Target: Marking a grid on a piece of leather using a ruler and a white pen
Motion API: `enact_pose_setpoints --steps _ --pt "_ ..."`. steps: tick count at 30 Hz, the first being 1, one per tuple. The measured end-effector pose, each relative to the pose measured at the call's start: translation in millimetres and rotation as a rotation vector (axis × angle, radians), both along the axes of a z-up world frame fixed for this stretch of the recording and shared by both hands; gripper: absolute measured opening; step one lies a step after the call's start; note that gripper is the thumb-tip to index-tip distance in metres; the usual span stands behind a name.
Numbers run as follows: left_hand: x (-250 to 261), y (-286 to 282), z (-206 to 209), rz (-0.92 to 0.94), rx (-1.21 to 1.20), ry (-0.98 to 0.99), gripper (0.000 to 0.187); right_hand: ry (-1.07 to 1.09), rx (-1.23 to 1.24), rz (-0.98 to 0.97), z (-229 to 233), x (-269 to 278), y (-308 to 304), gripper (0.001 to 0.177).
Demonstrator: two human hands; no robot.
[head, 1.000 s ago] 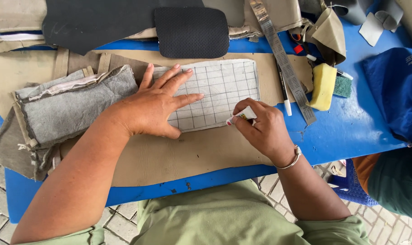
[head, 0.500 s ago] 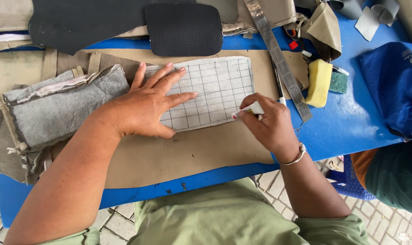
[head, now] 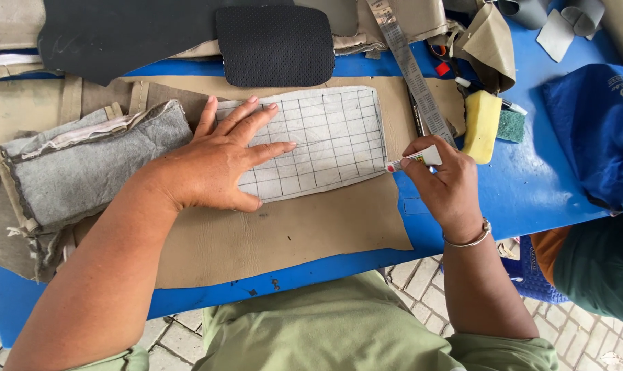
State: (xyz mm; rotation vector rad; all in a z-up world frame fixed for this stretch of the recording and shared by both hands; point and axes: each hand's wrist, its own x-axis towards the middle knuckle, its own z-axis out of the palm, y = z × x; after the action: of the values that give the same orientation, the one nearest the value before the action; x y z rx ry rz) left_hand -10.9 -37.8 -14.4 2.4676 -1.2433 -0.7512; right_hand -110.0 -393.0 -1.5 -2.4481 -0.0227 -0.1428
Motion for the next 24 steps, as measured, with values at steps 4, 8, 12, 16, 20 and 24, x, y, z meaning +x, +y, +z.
enact_pose_setpoints --steps 4,8,12,16,20,24 --pt "0 -4 13 0.023 0.056 0.017 0.099 -0.007 -0.02 -0.018 7 2 1 0.004" --pt "0 -8 11 0.113 0.086 0.029 0.09 -0.044 0.044 0.007 28 17 26 0.01" --pt "6 -7 -23 0.2 0.051 -0.239 0.081 -0.198 0.148 0.141 40 54 69 0.018" --pt "2 -12 -11 0.228 -0.047 -0.402 0.072 -0.197 0.009 0.184 13 95 83 0.015" --pt "-2 -24 -19 0.224 -0.069 -0.425 0.067 -0.179 -0.028 0.222 9 107 101 0.015" --pt "-4 -25 -35 0.213 -0.108 -0.481 0.072 -0.177 -0.054 0.219 -7 118 103 0.012"
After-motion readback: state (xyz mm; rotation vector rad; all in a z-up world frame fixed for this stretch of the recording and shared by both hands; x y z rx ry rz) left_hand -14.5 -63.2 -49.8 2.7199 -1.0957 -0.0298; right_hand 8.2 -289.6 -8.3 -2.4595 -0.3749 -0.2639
